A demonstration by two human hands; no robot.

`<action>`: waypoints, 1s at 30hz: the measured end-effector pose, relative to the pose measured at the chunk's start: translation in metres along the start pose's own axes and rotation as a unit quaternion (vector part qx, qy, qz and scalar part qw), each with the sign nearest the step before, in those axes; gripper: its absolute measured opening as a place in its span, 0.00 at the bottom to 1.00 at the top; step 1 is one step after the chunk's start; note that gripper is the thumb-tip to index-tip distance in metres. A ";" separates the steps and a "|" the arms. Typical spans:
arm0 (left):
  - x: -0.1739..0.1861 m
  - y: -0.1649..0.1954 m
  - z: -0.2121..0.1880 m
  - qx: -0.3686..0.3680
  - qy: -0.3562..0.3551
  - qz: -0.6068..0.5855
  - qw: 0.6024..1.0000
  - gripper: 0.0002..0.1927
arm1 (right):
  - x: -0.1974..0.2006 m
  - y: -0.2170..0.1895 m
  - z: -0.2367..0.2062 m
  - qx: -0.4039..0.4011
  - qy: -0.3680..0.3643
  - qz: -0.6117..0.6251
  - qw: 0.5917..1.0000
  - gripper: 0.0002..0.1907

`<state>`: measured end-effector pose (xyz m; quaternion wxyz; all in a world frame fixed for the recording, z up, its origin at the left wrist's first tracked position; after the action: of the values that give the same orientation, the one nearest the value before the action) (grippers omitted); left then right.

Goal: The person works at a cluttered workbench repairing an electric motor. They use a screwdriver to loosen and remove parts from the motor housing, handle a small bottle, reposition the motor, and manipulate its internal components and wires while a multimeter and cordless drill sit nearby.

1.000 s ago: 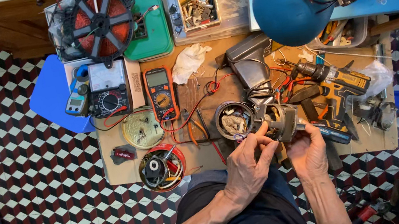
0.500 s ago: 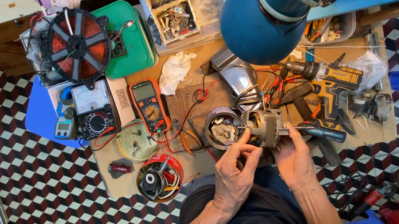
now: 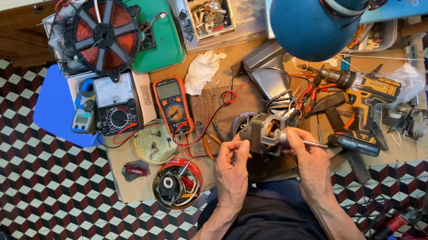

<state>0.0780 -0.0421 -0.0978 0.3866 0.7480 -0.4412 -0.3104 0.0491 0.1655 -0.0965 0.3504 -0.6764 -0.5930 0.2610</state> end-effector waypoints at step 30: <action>0.048 0.005 -0.012 -0.034 -0.005 0.022 0.999 0.16 | -0.068 -0.023 -0.065 0.194 0.048 -0.196 0.960 0.40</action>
<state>0.1053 -0.0833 -0.0938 0.4159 0.7231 -0.4488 -0.3204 0.0743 0.0885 -0.0425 0.5476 -0.4774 -0.6344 0.2640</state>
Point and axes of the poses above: each hand's wrist, its own z-axis towards the middle knuckle, its own x-axis out of the back of the hand, y = z × x, the point moved 9 cm from there along z, towards the middle knuckle, and after that the axes turned 5 degrees about -z, right-handed, at the moved point
